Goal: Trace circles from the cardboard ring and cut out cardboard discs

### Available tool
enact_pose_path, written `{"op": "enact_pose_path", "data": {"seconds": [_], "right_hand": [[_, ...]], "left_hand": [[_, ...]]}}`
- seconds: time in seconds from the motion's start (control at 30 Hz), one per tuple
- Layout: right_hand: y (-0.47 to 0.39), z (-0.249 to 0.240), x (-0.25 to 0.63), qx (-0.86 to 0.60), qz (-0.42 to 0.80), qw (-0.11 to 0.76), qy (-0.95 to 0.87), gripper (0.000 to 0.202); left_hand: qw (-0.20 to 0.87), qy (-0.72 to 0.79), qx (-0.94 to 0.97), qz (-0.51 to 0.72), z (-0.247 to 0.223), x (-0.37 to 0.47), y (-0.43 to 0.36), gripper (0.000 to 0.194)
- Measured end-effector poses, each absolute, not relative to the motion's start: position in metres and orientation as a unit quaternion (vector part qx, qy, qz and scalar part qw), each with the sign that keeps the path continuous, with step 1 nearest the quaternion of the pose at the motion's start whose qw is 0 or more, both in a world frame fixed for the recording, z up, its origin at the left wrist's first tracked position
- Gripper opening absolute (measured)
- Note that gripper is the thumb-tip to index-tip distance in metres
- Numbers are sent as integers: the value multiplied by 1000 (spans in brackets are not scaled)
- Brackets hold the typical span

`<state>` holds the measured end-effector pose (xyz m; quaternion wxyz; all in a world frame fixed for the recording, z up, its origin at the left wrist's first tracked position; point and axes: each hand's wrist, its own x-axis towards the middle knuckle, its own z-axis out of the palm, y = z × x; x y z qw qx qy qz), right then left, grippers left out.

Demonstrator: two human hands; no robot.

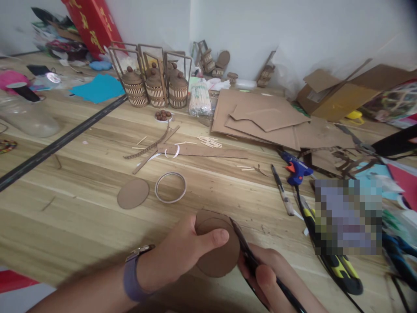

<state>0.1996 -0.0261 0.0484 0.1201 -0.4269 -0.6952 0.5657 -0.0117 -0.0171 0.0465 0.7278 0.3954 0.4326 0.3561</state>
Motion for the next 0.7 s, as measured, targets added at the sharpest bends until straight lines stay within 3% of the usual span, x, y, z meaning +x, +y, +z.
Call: {"op": "enact_pose_path", "data": {"seconds": [0.27,0.5,0.7], "right_hand": [[-22,48,197,-421,613,140,-654,81],[-18,48,199,-415,619,102,-659,81],[-27,58,195,-441,554,171,-685,75]], "left_hand": [[708,455,409,354,48,-14,-16,32],[706,446,423,351,48,-15,-16,33],[701,462,421,343,48,-16,-17,33]]}}
